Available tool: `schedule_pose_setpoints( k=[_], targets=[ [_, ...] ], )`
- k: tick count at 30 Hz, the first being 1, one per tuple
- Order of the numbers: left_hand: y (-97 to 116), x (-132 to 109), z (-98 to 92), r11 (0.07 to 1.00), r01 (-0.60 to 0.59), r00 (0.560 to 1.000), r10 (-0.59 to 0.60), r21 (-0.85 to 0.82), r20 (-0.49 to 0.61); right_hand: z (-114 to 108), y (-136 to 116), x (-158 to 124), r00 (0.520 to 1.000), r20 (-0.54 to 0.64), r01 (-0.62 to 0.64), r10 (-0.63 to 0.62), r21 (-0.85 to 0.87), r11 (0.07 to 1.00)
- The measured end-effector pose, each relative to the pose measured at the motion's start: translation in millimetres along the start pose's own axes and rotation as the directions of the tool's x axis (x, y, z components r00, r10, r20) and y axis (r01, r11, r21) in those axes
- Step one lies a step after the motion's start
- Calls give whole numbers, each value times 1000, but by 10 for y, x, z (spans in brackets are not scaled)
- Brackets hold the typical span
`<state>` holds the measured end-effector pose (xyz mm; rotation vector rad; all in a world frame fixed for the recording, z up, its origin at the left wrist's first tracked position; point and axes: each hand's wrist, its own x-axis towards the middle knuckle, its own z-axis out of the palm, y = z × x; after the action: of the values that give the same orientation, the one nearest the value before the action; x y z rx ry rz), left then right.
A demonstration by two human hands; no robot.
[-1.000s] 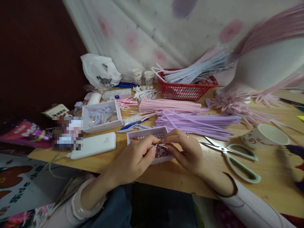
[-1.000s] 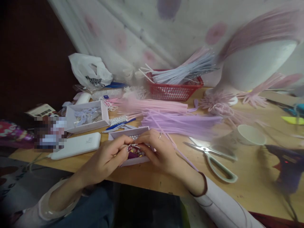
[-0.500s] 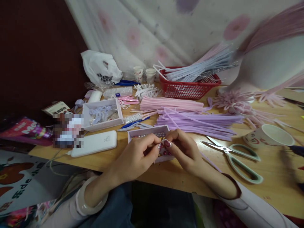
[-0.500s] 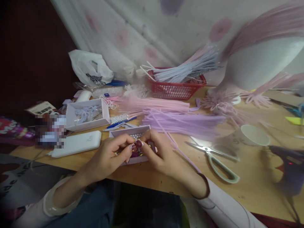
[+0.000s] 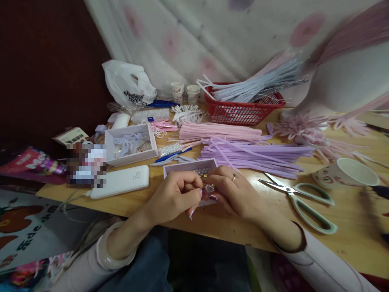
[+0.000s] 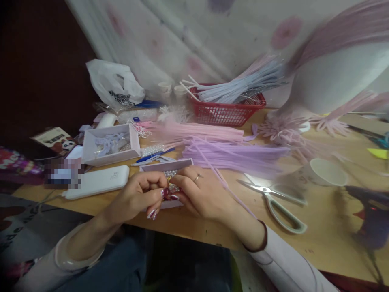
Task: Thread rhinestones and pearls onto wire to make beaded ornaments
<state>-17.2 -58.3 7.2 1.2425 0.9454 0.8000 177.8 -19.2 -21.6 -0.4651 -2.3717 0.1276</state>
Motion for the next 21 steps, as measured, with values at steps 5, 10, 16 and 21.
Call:
schedule_pose_setpoints(
  k=[5,10,16,21],
  targets=[
    [-9,-2,4,998,37,998,-34,-43,57,14,27,-13,995,21,99,-97,-168,981],
    [-3,8,34,999,33,999,-33,-7,35,-15,14,-1,998,4,61,-61,-174,983],
    [19,-26,85,983,-44,998,49,176,-28,25,15,-13,997,-67,39,-43,-52,998],
    [27,-53,97,922,-160,982,184,353,-37,49,-13,-52,999,-17,-38,40,87,996]
  ],
)
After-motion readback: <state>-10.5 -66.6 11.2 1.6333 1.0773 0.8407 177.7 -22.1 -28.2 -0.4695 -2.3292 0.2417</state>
